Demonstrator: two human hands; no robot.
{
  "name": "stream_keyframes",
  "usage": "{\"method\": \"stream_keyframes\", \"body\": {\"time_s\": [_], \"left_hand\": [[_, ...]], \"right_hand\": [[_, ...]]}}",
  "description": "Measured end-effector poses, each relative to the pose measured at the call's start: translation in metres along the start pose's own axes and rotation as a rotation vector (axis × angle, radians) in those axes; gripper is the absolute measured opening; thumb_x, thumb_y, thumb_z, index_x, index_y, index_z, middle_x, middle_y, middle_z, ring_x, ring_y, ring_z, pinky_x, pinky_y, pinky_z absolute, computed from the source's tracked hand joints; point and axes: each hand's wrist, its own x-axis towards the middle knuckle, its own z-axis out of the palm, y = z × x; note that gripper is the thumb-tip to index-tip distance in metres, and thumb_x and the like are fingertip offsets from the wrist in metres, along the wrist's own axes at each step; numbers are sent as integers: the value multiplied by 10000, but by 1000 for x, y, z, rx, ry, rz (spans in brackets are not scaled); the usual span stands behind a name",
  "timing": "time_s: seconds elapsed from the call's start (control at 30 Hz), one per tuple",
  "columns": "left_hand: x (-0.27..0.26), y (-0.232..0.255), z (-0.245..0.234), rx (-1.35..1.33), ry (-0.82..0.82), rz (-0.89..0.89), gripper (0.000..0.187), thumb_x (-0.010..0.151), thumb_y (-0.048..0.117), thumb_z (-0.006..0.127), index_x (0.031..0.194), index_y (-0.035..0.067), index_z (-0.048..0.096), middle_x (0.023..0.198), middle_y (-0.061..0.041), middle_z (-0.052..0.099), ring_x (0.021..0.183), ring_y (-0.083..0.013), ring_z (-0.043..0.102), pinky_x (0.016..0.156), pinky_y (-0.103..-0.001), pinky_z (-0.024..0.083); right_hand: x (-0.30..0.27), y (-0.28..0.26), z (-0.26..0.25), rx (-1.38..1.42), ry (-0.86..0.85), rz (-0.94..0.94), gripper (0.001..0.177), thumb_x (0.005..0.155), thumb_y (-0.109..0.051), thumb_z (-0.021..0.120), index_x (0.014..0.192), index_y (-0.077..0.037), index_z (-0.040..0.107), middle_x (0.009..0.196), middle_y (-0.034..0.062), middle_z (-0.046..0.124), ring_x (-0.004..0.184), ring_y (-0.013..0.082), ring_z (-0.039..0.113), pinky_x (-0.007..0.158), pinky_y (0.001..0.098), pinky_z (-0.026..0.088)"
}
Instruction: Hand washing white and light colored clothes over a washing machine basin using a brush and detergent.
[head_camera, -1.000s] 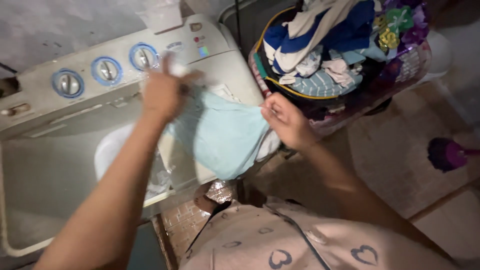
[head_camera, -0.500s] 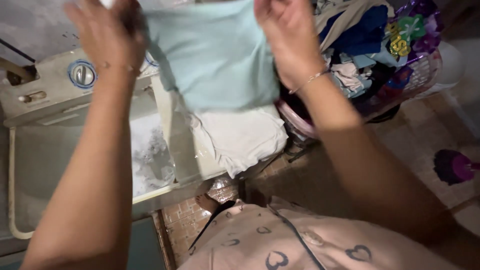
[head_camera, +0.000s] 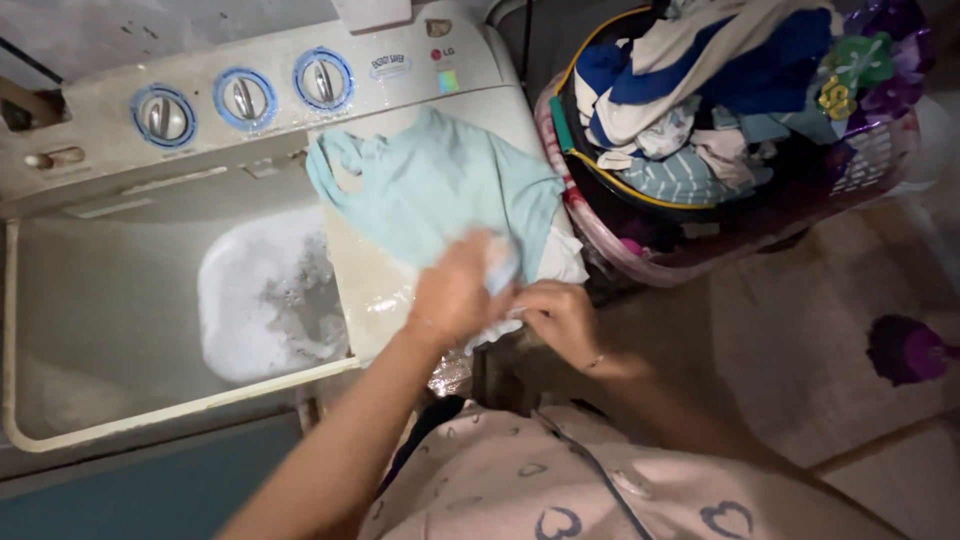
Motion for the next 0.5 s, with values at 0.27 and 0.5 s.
{"method": "stream_keyframes", "body": {"time_s": [0.27,0.5], "left_hand": [[29,-95,-59,259,391,-145,398,841,284,753,1205,141,676,1136,-176,684,909,-372,690,710,-498,557],[38,-116,-80,104,118,-329,408,949,250,593,1354,222,638,1154,-111,736,891,-317,731,801,-448,589]], "right_hand": [[13,-6,-16,43,-1,36,247,774,81,690,949,-68,783,886,92,778,815,242,759,727,319,584],[-5,6,-16,187,-20,133,260,874,116,578,993,-48,740,945,87,763,861,215,781,751,319,610]]}}
